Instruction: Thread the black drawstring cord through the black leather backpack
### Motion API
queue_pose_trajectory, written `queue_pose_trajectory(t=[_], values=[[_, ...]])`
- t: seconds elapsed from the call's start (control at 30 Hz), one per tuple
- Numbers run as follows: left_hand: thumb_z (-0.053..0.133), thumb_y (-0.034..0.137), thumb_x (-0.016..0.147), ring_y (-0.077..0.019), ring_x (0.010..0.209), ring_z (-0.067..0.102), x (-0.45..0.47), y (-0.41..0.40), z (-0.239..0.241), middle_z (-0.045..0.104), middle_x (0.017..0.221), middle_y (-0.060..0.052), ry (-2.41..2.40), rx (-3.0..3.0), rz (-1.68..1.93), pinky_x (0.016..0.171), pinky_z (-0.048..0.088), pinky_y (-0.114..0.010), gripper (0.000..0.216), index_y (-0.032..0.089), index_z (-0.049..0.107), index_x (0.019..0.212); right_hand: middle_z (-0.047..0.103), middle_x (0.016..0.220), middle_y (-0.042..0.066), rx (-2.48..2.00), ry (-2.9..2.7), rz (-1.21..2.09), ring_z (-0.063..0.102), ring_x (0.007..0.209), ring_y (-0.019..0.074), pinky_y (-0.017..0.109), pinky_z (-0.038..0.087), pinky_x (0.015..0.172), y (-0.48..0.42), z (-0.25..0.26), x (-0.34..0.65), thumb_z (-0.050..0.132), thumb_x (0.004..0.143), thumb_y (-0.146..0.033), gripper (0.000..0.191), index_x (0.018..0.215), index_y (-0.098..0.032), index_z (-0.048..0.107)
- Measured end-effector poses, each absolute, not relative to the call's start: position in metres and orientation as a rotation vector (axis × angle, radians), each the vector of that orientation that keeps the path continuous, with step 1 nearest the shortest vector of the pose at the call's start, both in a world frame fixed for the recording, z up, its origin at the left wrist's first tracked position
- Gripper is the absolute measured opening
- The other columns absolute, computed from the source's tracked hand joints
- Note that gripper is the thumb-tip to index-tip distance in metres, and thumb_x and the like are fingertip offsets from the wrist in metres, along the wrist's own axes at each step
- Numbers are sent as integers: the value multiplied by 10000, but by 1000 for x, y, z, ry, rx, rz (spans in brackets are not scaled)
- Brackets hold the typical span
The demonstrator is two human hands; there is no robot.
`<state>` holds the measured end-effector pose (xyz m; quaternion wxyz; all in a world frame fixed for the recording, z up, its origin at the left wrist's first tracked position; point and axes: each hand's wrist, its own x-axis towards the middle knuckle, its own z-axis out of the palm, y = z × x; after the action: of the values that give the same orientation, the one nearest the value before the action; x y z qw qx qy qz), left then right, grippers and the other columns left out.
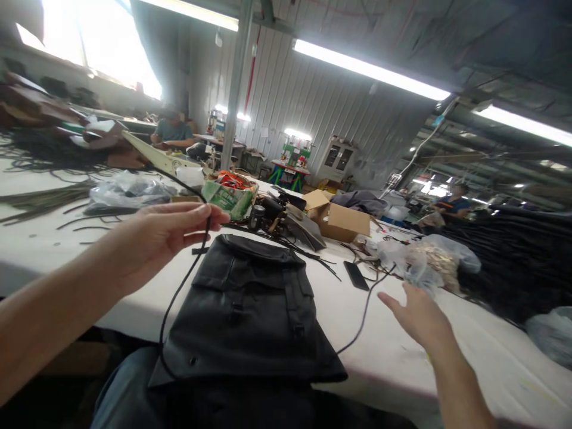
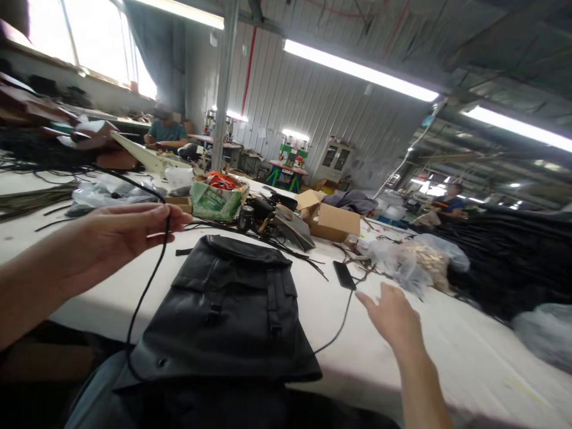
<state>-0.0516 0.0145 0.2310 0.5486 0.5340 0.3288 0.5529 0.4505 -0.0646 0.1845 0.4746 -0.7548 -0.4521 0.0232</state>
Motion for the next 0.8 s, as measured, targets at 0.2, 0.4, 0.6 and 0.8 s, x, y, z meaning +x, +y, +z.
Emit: queue_pose_trajectory(t=[0.2,0.4,0.6,0.8], values=[[926,509,857,-293,1235,693,-16,5,199,825,1232,-138,791,1241,1111,1018,509,-353,396,177,887,1069,768,1379,132,-1375,-1514,713,757,1253,313,489,609,1150,-77,178,280,820,941,-655,707,1509,-268,652],[920,406,872,-288,1084,760,-3,-15,231,852,1083,-110,669,1313,1093,1020,553,-385,286,183,898,1050,751,1381,109,-853,-1447,1064,748,1267,267,446,631,1137,-35,200,172,910,913,-568,999,1690,-264,361],[841,325,939,-199,889,734,-15,-17,248,831,947,-74,636,1434,1209,848,572,-298,173,162,890,968,782,1202,78,-730,-1485,1001,762,947,219,380,697,855,-22,230,156,902,927,-532,965,1697,-291,372],[871,471,925,-284,1221,743,-38,-21,212,812,1291,-94,709,1417,1149,1077,588,-388,504,218,795,1354,711,875,22,-1063,-1615,756,448,549,75,197,333,452,-21,238,189,767,1038,-469,388,1360,-254,777]])
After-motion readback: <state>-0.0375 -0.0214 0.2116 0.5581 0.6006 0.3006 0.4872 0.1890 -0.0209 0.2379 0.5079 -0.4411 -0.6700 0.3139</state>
